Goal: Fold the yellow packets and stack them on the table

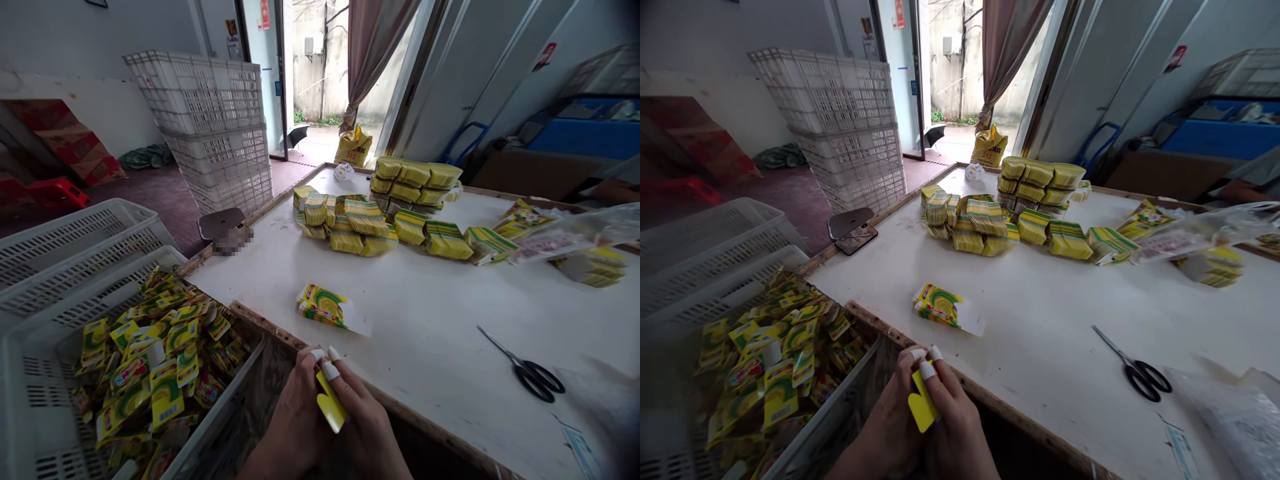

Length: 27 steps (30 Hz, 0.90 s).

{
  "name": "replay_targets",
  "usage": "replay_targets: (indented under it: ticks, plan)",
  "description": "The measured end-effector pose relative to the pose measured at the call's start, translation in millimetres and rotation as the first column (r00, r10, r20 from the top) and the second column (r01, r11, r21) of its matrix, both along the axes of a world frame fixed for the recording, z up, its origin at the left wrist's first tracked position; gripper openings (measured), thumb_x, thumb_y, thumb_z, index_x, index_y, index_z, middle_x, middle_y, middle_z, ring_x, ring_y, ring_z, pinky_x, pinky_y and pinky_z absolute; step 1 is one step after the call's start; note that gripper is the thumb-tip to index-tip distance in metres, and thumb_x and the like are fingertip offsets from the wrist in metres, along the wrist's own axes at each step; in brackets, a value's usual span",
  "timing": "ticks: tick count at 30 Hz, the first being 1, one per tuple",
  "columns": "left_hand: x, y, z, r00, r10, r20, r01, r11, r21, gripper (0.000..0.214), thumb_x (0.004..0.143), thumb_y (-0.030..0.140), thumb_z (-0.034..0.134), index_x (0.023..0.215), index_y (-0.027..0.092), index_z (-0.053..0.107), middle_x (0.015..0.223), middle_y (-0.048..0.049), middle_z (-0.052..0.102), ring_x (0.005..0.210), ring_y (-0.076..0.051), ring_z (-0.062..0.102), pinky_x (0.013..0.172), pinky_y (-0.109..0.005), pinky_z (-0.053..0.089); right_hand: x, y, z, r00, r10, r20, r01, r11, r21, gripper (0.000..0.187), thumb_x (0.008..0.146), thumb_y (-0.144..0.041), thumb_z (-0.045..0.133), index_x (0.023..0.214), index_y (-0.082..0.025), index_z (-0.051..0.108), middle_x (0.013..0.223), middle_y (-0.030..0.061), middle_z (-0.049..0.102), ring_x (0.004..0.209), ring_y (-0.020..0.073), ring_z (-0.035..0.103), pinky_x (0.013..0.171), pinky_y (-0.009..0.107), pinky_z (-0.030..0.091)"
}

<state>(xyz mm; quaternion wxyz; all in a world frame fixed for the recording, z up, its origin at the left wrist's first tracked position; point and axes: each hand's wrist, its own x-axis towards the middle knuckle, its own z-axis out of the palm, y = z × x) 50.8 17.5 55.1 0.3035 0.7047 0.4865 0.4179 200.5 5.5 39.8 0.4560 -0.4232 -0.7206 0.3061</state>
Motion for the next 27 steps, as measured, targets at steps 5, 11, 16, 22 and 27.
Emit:
replay_targets:
  ticks: [5,11,16,22,27]
  plan:
    - [-15,2,11.9,0.994,-0.017,-0.112,0.006,0.996,-0.094,0.049,0.071,0.019,0.068,0.116,0.022,0.049,0.11,-0.0103,0.061,0.104,-0.03,0.059,0.089,-0.045,0.048,23,12,1.3,0.991,0.033,0.132,-0.038,0.998,0.042,0.057,0.093,-0.014,0.048,0.147,-0.031,0.037,0.152,0.0084,0.039,0.136,0.0272,0.042,0.105,0.039,0.045]
    - [-24,8,29.3,0.981,-0.096,-0.168,0.064,0.981,-0.186,0.039,0.068,0.027,0.072,0.103,0.021,0.057,0.097,-0.0065,0.065,0.091,-0.027,0.062,0.079,-0.037,0.049,36,18,14.7,0.967,0.139,0.213,-0.129,0.99,-0.06,0.04,0.087,-0.013,0.052,0.122,-0.027,0.066,0.146,0.0126,0.047,0.124,0.0282,0.056,0.095,0.038,0.053]
    - [-26,14,29.0,0.957,-0.175,-0.232,0.129,0.971,-0.2,0.048,0.055,0.019,0.074,0.102,0.019,0.061,0.095,-0.0056,0.065,0.087,-0.026,0.061,0.077,-0.035,0.049,51,29,19.1,0.938,0.283,0.2,-0.264,0.958,-0.114,0.035,0.083,-0.014,0.057,0.113,-0.029,0.068,0.139,0.0133,0.055,0.122,0.031,0.058,0.092,0.045,0.054]
    - [-26,15,28.8,0.974,-0.133,-0.184,0.095,0.974,-0.204,0.04,0.065,0.028,0.074,0.102,0.02,0.062,0.095,-0.0079,0.066,0.089,-0.028,0.062,0.079,-0.038,0.05,28,26,15.8,0.98,0.116,0.163,-0.084,0.978,-0.193,0.027,0.076,-0.014,0.062,0.101,-0.023,0.07,0.135,0.0167,0.057,0.119,0.0329,0.06,0.092,0.043,0.054]
    - [-37,6,17.0,0.891,0.189,0.413,-0.083,0.962,-0.262,0.054,0.065,0.032,0.081,0.114,0.024,0.06,0.105,-0.0045,0.069,0.09,-0.023,0.066,0.075,-0.029,0.054,16,36,28.3,0.984,0.111,-0.139,-0.141,0.963,-0.228,0.064,0.081,-0.031,0.07,0.139,-0.024,0.043,0.136,0.0159,0.055,0.12,0.0287,0.058,0.094,0.041,0.053]
